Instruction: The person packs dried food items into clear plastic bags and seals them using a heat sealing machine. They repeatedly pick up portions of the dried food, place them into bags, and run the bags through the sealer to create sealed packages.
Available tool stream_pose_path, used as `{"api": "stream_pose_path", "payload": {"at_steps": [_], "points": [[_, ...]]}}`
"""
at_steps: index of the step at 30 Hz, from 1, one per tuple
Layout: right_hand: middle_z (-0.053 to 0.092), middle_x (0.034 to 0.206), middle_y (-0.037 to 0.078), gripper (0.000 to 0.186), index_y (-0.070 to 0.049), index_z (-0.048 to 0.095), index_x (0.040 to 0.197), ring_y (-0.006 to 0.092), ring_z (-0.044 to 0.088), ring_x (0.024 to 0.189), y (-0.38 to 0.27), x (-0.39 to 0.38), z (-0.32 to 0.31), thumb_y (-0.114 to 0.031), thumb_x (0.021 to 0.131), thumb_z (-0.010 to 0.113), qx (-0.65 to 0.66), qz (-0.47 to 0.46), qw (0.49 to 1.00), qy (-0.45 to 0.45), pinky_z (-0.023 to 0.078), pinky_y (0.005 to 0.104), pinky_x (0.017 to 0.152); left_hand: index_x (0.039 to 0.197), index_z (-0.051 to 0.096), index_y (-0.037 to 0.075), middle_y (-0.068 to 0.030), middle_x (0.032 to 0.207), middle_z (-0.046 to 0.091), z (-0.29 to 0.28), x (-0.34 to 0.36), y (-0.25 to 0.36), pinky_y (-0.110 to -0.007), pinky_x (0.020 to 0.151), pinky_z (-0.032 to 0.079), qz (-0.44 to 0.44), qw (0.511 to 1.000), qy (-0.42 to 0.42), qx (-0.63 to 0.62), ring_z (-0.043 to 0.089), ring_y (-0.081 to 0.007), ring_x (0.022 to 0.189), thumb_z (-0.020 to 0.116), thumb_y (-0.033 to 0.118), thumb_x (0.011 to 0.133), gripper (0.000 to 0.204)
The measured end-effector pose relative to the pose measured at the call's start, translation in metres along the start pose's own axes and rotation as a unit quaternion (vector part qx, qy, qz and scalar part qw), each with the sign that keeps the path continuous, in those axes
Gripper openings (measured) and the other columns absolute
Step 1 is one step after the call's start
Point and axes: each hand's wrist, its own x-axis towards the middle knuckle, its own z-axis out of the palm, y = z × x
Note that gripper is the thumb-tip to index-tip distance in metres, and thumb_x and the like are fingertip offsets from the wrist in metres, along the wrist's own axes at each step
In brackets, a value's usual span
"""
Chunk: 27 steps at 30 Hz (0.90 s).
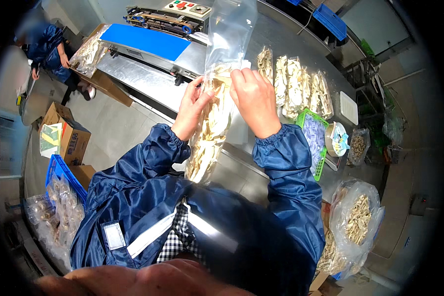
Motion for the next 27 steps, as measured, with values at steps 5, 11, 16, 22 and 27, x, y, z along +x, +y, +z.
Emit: {"api": "stream_pose_path", "payload": {"at_steps": [5, 11, 16, 22, 27], "points": [[0.06, 0.084, 0.011, 0.014, -0.005, 0.058, 0.087, 0.031, 0.064, 0.081, -0.009, -0.008, 0.002, -0.008, 0.082, 0.07, -0.006, 0.04, 0.999, 0.001, 0.054, 0.0415, 0.068, 0.15, 0.032, 0.002, -0.0101, 0.124, 0.061, 0.004, -0.002, 0.001, -0.032, 0.097, 0.047, 0.009, 1.0, 0.017, 0.001, 0.059, -0.0157, 0.11, 0.068, 0.021, 0.097, 0.067], [0.061, 0.085, 0.007, 0.01, -0.006, 0.059, 0.083, 0.0274, 0.064, 0.079, -0.013, -0.005, -0.005, -0.01, 0.08, 0.069, 0.034, -0.019, 0.999, -0.013, 0.053, 0.0382, 0.068, 0.154, 0.024, 0.002, -0.0126, 0.127, 0.058, 0.002, -0.007, 0.01, -0.033, 0.1, 0.045, -0.026, 0.999, 0.006, 0.037, 0.056, -0.018, 0.117, 0.066, 0.03, 0.097, 0.076], [0.058, 0.101, 0.006, 0.039, -0.003, 0.057, 0.111, 0.0176, 0.061, 0.095, 0.037, -0.016, 0.019, -0.025, 0.088, 0.079, 0.365, 0.278, 0.878, 0.136, 0.051, 0.0326, 0.085, 0.155, 0.02, 0.0, -0.0108, 0.123, 0.059, -0.001, -0.005, 0.012, -0.033, 0.102, 0.044, -0.035, 0.999, -0.014, 0.018, 0.057, -0.0179, 0.115, 0.067, 0.034, 0.097, 0.083], [0.064, 0.129, 0.014, 0.063, -0.002, 0.05, 0.138, 0.024, 0.065, 0.114, 0.044, -0.016, 0.057, -0.047, 0.097, 0.066, 0.849, 0.328, 0.414, 0.013, 0.056, 0.0381, 0.095, 0.159, 0.011, 0.004, -0.0078, 0.121, 0.058, 0.007, -0.016, 0.007, -0.034, 0.103, 0.044, -0.059, 0.995, -0.08, 0.031, 0.056, -0.0171, 0.114, 0.07, 0.034, 0.096, 0.092], [0.07, 0.115, 0.013, 0.039, -0.002, 0.059, 0.125, 0.0236, 0.07, 0.103, 0.036, -0.019, 0.07, -0.025, 0.096, 0.072, 0.84, 0.379, 0.387, 0.013, 0.059, 0.0401, 0.092, 0.158, 0.009, 0.004, -0.0193, 0.129, 0.058, 0.006, -0.035, 0.006, -0.039, 0.102, 0.047, -0.094, 0.989, -0.097, 0.05, 0.058, -0.0223, 0.12, 0.078, 0.025, 0.088, 0.101]]}}
